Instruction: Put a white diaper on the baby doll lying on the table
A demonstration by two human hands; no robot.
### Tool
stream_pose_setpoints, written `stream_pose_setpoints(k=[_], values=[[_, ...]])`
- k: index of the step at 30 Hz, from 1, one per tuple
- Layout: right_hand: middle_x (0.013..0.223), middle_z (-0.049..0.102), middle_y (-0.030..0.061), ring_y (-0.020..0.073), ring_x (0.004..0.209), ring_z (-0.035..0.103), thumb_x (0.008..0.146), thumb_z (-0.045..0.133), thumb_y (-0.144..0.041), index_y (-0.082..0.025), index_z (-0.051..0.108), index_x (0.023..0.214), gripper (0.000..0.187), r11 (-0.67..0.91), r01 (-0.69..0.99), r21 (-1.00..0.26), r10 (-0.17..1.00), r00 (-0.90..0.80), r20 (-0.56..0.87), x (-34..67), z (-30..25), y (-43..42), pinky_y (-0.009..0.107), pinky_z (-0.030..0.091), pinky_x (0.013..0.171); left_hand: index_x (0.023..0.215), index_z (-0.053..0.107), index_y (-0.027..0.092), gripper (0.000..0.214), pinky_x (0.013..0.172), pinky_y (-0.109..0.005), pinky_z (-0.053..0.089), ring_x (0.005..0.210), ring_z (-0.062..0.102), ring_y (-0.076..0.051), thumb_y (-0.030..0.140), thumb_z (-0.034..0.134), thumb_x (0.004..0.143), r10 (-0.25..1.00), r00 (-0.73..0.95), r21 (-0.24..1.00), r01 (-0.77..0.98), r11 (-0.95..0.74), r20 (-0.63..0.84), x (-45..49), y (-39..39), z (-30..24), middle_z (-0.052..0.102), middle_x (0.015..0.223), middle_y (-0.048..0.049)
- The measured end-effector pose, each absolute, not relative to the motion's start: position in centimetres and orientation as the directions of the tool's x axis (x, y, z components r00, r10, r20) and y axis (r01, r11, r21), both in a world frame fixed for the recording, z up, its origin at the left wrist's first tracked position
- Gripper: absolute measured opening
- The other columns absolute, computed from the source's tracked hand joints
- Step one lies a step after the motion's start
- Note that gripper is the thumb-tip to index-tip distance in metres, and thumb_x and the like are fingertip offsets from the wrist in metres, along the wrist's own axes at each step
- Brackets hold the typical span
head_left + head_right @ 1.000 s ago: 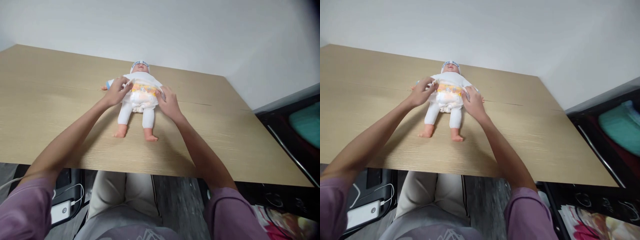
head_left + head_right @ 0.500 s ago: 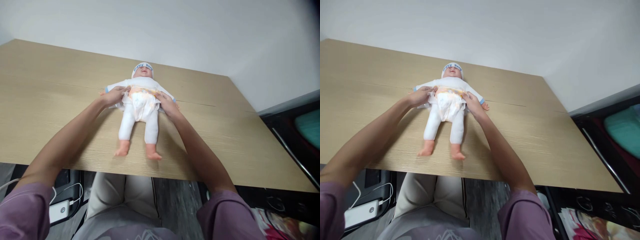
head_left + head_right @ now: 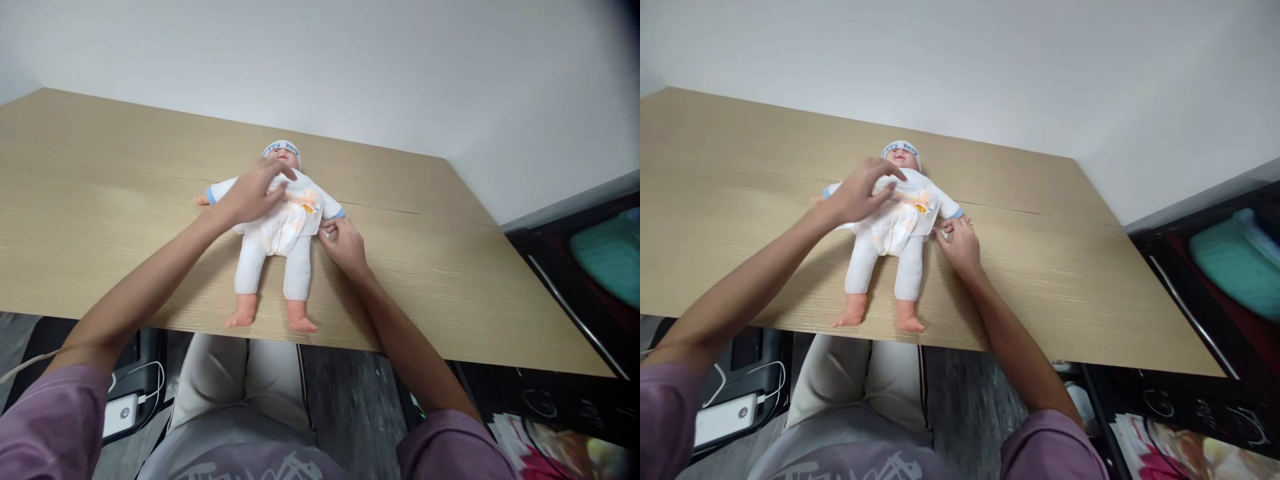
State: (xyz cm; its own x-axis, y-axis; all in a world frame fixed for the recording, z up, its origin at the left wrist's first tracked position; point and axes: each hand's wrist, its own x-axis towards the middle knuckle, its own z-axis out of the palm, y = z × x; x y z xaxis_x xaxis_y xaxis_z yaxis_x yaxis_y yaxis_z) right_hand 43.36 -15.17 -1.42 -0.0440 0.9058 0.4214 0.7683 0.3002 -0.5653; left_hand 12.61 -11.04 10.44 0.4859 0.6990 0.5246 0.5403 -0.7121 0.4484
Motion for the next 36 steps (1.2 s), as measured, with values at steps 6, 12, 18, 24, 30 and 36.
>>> stream_pose_setpoints(k=[6, 12, 18, 24, 30, 36], values=[[0.091, 0.068, 0.0052, 0.0292, 0.089, 0.065, 0.091, 0.076, -0.064, -0.029, 0.052, 0.090, 0.042, 0.090, 0.824, -0.559, 0.968, 0.060, 0.244, 43.7, -2.2, -14.4, 0.044, 0.055, 0.089, 0.131, 0.082, 0.023, 0.044, 0.123, -0.066, 0.042, 0.144, 0.057, -0.045, 0.056, 0.066, 0.105, 0.691, 0.633, 0.267, 0.640, -0.721, 0.349, 17.2, -11.9, 8.6, 0.074, 0.152, -0.0142], [0.071, 0.054, -0.0019, 0.0222, 0.072, 0.052, 0.092, 0.065, -0.070, -0.029, 0.049, 0.078, 0.046, 0.105, 0.713, -0.693, 0.987, 0.011, 0.162, 44.3, -1.5, -14.1, 0.037, 0.044, 0.074, 0.143, 0.080, 0.027, 0.062, 0.123, -0.065, 0.040, 0.148, 0.051, -0.049, 0.066, 0.080, 0.094, 0.711, 0.611, 0.260, 0.666, -0.700, 0.349, 16.8, -11.5, 7.6, 0.070, 0.159, -0.0125], [0.072, 0.047, -0.0035, 0.0182, 0.070, 0.047, 0.088, 0.070, -0.066, -0.028, 0.050, 0.076, 0.045, 0.169, 0.341, -0.925, 0.985, -0.039, 0.166, 43.8, 0.9, -13.6, 0.033, 0.043, 0.069, 0.142, 0.080, 0.030, 0.065, 0.121, -0.066, 0.040, 0.148, 0.050, -0.050, 0.065, 0.085, 0.089, 0.724, 0.604, 0.290, 0.665, -0.688, 0.333, 16.9, -11.4, 7.6, 0.069, 0.159, -0.0120], [0.081, 0.054, -0.0024, 0.0198, 0.078, 0.056, 0.100, 0.063, -0.068, -0.029, 0.051, 0.089, 0.042, 0.337, 0.369, -0.866, 0.941, -0.154, 0.300, 37.9, 3.2, -11.4, 0.035, 0.052, 0.076, 0.140, 0.076, 0.027, 0.063, 0.119, -0.068, 0.041, 0.145, 0.051, -0.050, 0.057, 0.087, 0.086, 0.736, 0.581, 0.336, 0.656, -0.676, 0.346, 16.9, -11.3, 7.5, 0.071, 0.154, -0.0139], [0.113, 0.072, 0.0087, 0.0277, 0.106, 0.070, 0.111, 0.057, -0.058, -0.028, 0.063, 0.117, 0.031, 0.494, 0.503, -0.709, 0.851, -0.112, 0.513, 35.8, 2.8, -14.3, 0.045, 0.062, 0.100, 0.148, 0.065, 0.021, 0.081, 0.123, -0.066, 0.045, 0.143, 0.056, -0.047, 0.050, 0.091, 0.077, 0.751, 0.579, 0.459, 0.599, -0.656, 0.319, 16.3, -10.5, 7.4, 0.074, 0.149, -0.0159], [0.172, 0.060, 0.0149, 0.0368, 0.162, 0.054, 0.118, 0.037, -0.057, -0.027, 0.057, 0.168, 0.061, 0.704, 0.534, -0.468, 0.697, -0.391, 0.601, 38.3, 1.8, -16.8, 0.063, 0.043, 0.137, 0.142, 0.063, 0.019, 0.047, 0.121, -0.050, 0.054, 0.138, 0.068, -0.031, 0.052, 0.065, 0.108, 0.755, 0.423, 0.657, 0.382, -0.649, 0.501, 14.4, -11.5, 7.3, 0.073, 0.150, -0.0156]])
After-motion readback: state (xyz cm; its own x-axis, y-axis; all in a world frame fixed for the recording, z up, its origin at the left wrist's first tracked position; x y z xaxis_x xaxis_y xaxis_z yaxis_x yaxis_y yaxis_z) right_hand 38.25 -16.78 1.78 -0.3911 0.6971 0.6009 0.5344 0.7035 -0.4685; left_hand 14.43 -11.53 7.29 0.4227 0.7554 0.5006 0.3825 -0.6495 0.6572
